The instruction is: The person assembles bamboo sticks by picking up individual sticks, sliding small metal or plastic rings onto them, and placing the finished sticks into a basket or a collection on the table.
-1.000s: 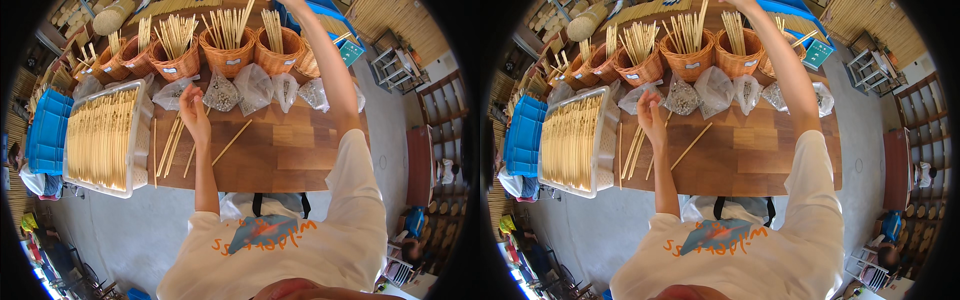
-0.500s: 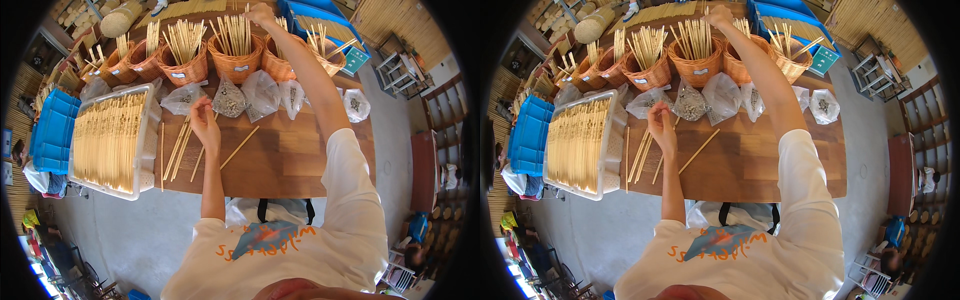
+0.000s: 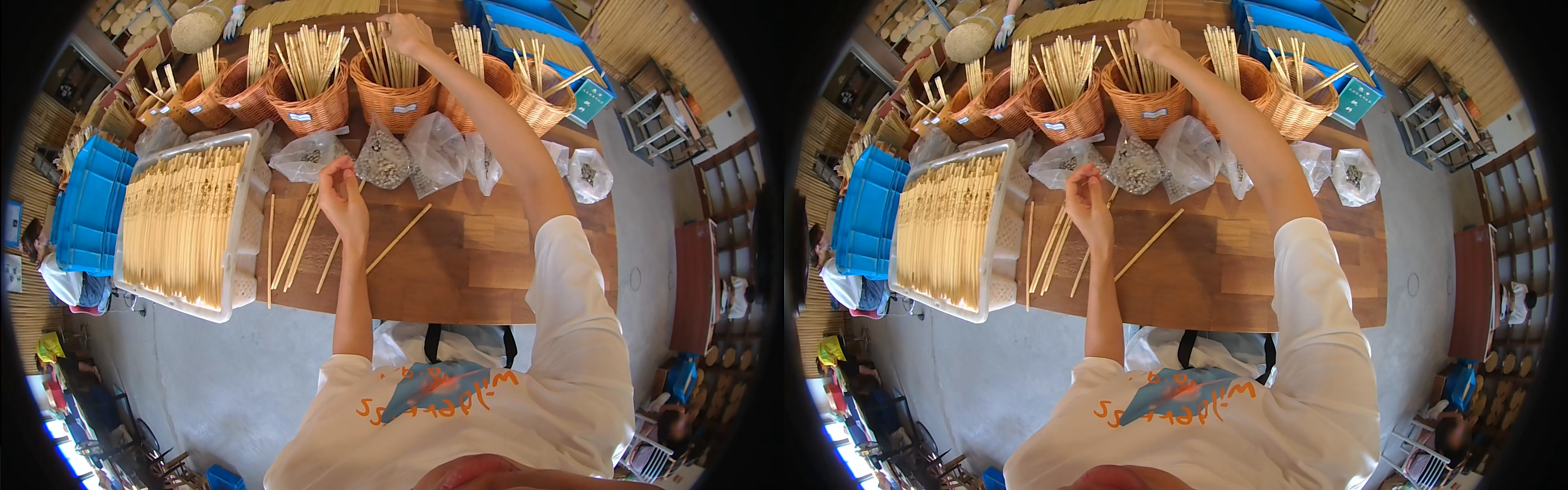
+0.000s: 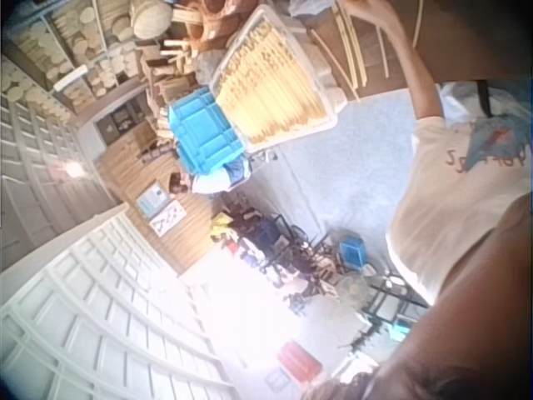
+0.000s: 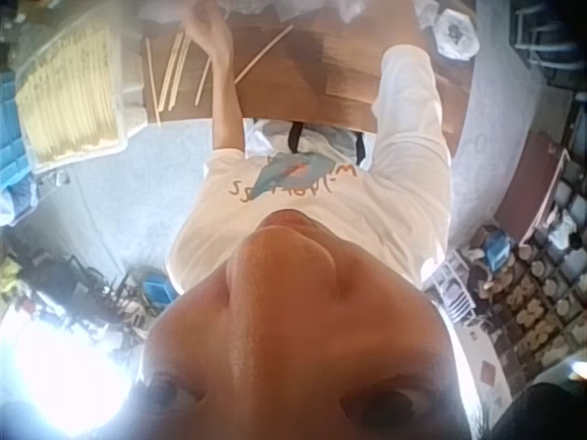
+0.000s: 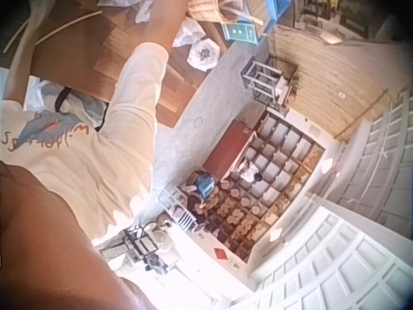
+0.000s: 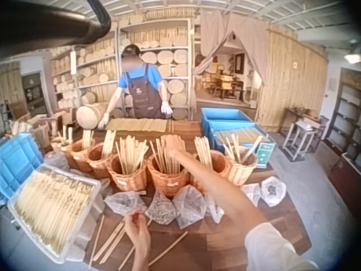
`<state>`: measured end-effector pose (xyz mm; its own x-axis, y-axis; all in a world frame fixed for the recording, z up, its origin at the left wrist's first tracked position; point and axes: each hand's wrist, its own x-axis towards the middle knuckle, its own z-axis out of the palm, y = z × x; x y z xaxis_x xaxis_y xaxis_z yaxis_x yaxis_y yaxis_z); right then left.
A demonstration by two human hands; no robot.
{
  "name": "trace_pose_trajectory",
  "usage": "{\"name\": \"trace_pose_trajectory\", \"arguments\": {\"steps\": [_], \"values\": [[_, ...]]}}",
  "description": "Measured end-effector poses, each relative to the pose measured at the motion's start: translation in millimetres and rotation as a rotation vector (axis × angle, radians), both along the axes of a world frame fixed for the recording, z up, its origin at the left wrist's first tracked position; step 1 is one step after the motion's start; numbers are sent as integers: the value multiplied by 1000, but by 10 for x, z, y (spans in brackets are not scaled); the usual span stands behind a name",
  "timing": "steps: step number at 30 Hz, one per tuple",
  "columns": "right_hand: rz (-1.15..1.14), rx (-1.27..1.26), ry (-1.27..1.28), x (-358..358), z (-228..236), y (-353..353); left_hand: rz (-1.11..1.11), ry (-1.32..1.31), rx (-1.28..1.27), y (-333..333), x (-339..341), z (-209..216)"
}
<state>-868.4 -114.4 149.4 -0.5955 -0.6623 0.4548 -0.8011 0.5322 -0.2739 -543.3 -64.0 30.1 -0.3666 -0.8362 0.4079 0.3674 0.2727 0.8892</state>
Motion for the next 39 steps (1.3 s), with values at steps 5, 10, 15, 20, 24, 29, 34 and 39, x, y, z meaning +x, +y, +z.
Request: {"name": "trace_pose_trajectory", "arguments": {"steps": [5, 10, 15, 20, 24, 29, 34, 39], "values": [[-43, 25, -21, -12, -16, -73, 4, 5, 15, -4, 7, 2], [2, 36, -52, -76, -65, -35, 18, -7, -2, -7, 5, -11], [36, 49, -144, -100, -58, 39, 39, -26, -34, -5, 7, -13], [40, 5, -131, -16, 0, 55, 40, -15, -16, -2, 11, -25], [19, -43, -160, 86, -12, -74, 65, -30, -16, -46, 54, -61], [169, -214, -134, -362, -281, -196, 36, -29, -28, 40, -52, 3], [195, -104, -135, 20, -132, -350, 49, -63, -24, -28, 40, -43], [269, -250, -336, -49, -167, -376, 51, -66, -32, -26, 26, -50]]}}
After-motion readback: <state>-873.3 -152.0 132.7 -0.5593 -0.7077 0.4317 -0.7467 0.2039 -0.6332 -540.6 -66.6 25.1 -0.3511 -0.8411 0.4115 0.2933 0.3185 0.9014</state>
